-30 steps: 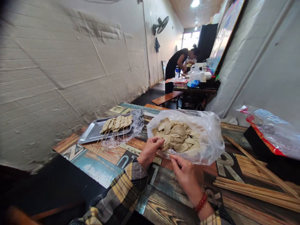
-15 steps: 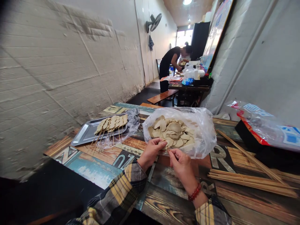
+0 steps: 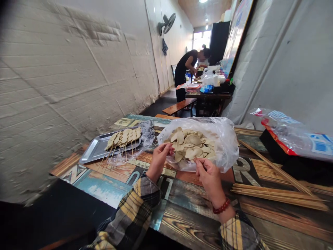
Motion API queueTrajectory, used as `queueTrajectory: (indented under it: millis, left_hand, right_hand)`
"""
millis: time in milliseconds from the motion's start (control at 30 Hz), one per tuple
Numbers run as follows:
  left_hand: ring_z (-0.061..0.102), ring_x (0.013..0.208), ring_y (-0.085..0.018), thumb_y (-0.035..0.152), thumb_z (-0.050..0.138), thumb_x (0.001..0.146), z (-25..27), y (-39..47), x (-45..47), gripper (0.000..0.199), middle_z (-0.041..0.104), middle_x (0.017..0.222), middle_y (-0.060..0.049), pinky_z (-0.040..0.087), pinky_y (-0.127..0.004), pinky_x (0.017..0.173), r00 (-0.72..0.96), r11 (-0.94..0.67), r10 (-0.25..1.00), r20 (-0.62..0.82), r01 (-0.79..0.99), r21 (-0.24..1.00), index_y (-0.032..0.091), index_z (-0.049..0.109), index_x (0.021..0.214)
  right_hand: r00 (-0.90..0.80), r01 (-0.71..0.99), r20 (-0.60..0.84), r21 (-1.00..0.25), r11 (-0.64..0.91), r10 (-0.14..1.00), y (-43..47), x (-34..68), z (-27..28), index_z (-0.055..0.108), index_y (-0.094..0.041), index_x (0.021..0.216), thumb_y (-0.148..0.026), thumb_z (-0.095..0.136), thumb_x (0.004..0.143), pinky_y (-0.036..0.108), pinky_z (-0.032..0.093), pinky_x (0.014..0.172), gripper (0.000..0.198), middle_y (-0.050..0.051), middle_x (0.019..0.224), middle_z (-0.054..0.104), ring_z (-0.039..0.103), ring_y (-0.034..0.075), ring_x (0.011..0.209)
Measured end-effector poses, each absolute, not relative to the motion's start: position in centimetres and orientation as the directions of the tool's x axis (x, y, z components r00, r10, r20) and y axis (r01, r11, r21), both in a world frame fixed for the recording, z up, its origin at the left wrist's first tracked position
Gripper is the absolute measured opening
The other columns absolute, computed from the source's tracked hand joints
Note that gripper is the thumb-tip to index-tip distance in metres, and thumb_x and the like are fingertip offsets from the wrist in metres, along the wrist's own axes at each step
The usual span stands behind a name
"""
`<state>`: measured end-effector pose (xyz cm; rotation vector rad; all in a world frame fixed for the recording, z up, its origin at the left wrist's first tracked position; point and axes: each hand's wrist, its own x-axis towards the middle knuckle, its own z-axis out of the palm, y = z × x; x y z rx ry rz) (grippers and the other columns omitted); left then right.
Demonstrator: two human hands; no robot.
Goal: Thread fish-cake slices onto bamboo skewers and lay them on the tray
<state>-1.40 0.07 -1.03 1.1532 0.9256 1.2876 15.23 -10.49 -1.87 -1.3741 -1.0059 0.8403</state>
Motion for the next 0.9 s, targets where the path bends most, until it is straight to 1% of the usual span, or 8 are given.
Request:
queueTrajectory:
  millis: [67, 200, 300, 367, 467, 633, 800, 900]
  left_hand:
    - [0.055, 0.058, -0.01, 0.041, 0.064, 0.077, -1.6, 1.0, -1.9, 0.029, 0.065, 0.071, -0.002, 0.043, -0.023, 0.058, 0.031, -0.14, 0.989, 0.146, -0.145, 0.979, 0.014, 0.067, 0.088]
    - [0.059, 0.068, -0.014, 0.029, 0.06, 0.079, -2.8, 1.8, -2.1, 0.017, 0.066, 0.076, -0.004, 0.045, -0.026, 0.064, -0.024, -0.314, 0.947, 0.322, 0.156, 0.937, 0.016, 0.068, 0.085]
    - [0.06, 0.075, -0.016, 0.024, 0.058, 0.08, -3.3, 1.8, -1.7, 0.013, 0.067, 0.079, -0.005, 0.045, -0.027, 0.071, 0.032, -0.441, 0.888, 0.459, 0.342, 0.83, 0.017, 0.068, 0.083]
    - [0.06, 0.075, -0.016, 0.023, 0.056, 0.082, -3.4, 1.8, -1.2, 0.014, 0.066, 0.08, -0.005, 0.045, -0.027, 0.071, 0.087, -0.485, 0.864, 0.497, 0.411, 0.771, 0.017, 0.068, 0.084]
    - [0.059, 0.075, -0.016, 0.024, 0.055, 0.084, -3.2, 2.1, -0.1, 0.015, 0.066, 0.083, -0.005, 0.045, -0.028, 0.071, 0.147, -0.502, 0.854, 0.498, 0.479, 0.72, 0.017, 0.068, 0.088]
    - [0.059, 0.078, -0.018, 0.024, 0.056, 0.083, -2.3, 3.6, 3.0, 0.017, 0.066, 0.09, -0.008, 0.045, -0.031, 0.075, 0.257, -0.501, 0.861, 0.44, 0.584, 0.639, 0.016, 0.068, 0.093]
    - [0.057, 0.094, -0.024, 0.03, 0.059, 0.081, -1.3, 5.1, 5.9, 0.026, 0.062, 0.097, -0.011, 0.043, -0.036, 0.086, 0.233, -0.462, 0.861, 0.453, 0.732, 0.501, 0.016, 0.066, 0.102]
    - [0.056, 0.095, -0.025, 0.033, 0.063, 0.077, -1.0, 5.6, 6.7, 0.028, 0.06, 0.096, -0.011, 0.042, -0.037, 0.086, 0.24, -0.435, 0.875, 0.42, 0.77, 0.467, 0.015, 0.065, 0.099]
  right_hand:
    - [0.394, 0.063, 0.085, -0.996, 0.066, 0.915, -10.5, 15.5, -1.6, 0.061, -0.017, 0.079, -0.056, 0.061, 0.08, 0.02, 0.027, 0.037, 0.039, -0.007, 0.051, 0.047, 0.035, 0.007, 0.039]
    - [0.423, 0.035, 0.109, -0.994, 0.104, 0.9, -10.7, 16.1, -0.9, 0.063, -0.016, 0.085, -0.053, 0.061, 0.082, 0.021, 0.029, 0.039, 0.037, -0.006, 0.053, 0.048, 0.038, 0.008, 0.042]
    - [0.47, 0.003, 0.13, -0.989, 0.146, 0.873, -10.7, 16.5, -0.5, 0.064, -0.014, 0.091, -0.052, 0.062, 0.082, 0.022, 0.029, 0.039, 0.039, -0.006, 0.054, 0.049, 0.039, 0.008, 0.043]
    - [0.502, -0.015, 0.138, -0.986, 0.169, 0.853, -10.6, 16.8, -0.4, 0.064, -0.014, 0.093, -0.052, 0.062, 0.081, 0.023, 0.029, 0.039, 0.04, -0.006, 0.054, 0.049, 0.039, 0.009, 0.043]
    - [0.525, -0.029, 0.136, -0.984, 0.178, 0.84, -10.4, 17.0, -0.2, 0.065, -0.015, 0.091, -0.052, 0.062, 0.081, 0.023, 0.028, 0.038, 0.039, -0.006, 0.053, 0.049, 0.039, 0.009, 0.042]
    - [0.542, -0.018, 0.144, -0.983, 0.183, 0.828, -10.0, 17.4, -0.5, 0.065, -0.017, 0.083, -0.053, 0.062, 0.08, 0.022, 0.029, 0.039, 0.036, -0.006, 0.052, 0.049, 0.038, 0.009, 0.041]
    - [0.58, 0.041, 0.169, -0.983, 0.178, 0.797, -9.3, 18.7, -1.4, 0.065, -0.019, 0.081, -0.057, 0.061, 0.079, 0.023, 0.029, 0.038, 0.039, -0.006, 0.05, 0.049, 0.039, 0.01, 0.039]
    - [0.596, 0.06, 0.177, -0.982, 0.176, 0.783, -9.0, 19.2, -1.7, 0.066, -0.019, 0.077, -0.06, 0.06, 0.077, 0.024, 0.03, 0.038, 0.041, -0.005, 0.049, 0.051, 0.04, 0.01, 0.038]
